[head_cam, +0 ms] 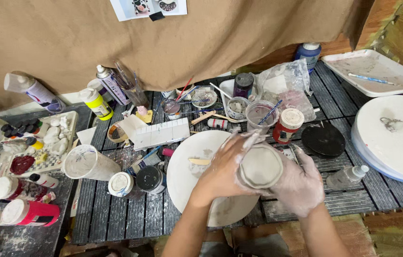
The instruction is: The person shapes a small clay pot on a pottery wheel using a yellow sponge and a wooden stick. They smooth the exterior and interior surfaces, occasionally lifting the pot to inspect it before continuing to refine the shape.
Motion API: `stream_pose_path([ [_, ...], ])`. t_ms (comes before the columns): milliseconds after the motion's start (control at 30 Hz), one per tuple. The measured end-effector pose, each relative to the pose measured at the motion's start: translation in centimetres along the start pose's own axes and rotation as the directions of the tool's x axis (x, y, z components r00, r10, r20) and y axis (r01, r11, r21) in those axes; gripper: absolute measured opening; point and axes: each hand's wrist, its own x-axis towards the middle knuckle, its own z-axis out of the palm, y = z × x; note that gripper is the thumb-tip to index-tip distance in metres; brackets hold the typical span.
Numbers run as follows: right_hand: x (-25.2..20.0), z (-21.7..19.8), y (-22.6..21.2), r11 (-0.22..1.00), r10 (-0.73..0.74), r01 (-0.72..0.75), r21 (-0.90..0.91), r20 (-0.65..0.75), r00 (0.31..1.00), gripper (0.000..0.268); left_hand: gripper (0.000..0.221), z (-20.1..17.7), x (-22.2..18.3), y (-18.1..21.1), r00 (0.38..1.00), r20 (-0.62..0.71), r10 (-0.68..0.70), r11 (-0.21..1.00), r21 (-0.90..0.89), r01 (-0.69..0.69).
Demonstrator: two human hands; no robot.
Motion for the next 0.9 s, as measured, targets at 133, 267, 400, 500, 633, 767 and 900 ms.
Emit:
stream_pose_path([
  [133,0.0,-0.3,-0.7,1.000,0.027,-0.028,0.008,0.029,0.999,0.081,0.117,0.3,-0.4,-0.2,0.999,0.016,0.033,0.999,0.019,-0.034],
  [267,0.1,-1.0,-0.8,0.985,0.044,-0.103,0.139,0.373,0.927,0.079,0.116,1.3,-0.8,-0.5,0.992,-0.107,0.072,0.997,-0.014,-0.074],
  [400,0.3,-1.3,0.0,0.971,0.037,-0.139,0.194,0.452,0.891,0.076,0.114,1.7,-1.1,-0.6,0.995,-0.094,0.016,0.999,-0.049,-0.021],
  [500,0.4,-1.0,0.6,0.997,0.014,-0.025,0.075,0.142,0.990,0.079,0.117,1.5,-1.0,-0.8,0.999,-0.034,0.014,1.000,-0.011,-0.014],
  [633,0.5,-0.7,1.0,0.999,0.044,-0.045,0.015,0.042,0.998,0.078,0.111,1.1,-1.1,-0.8,0.999,0.012,-0.031,0.999,-0.043,0.031],
  [767,1.0,-1.5,1.3,0.997,0.052,-0.061,0.046,0.177,0.983,0.080,0.107,0.5,-1.2,-0.7,1.000,0.008,0.014,1.000,0.011,-0.014],
  [900,1.9,-2.6,1.4,0.967,0.067,-0.167,0.191,0.444,0.894,0.084,0.102,-0.3,-1.0,-0.4,0.999,0.038,0.018,1.000,0.010,-0.018],
])
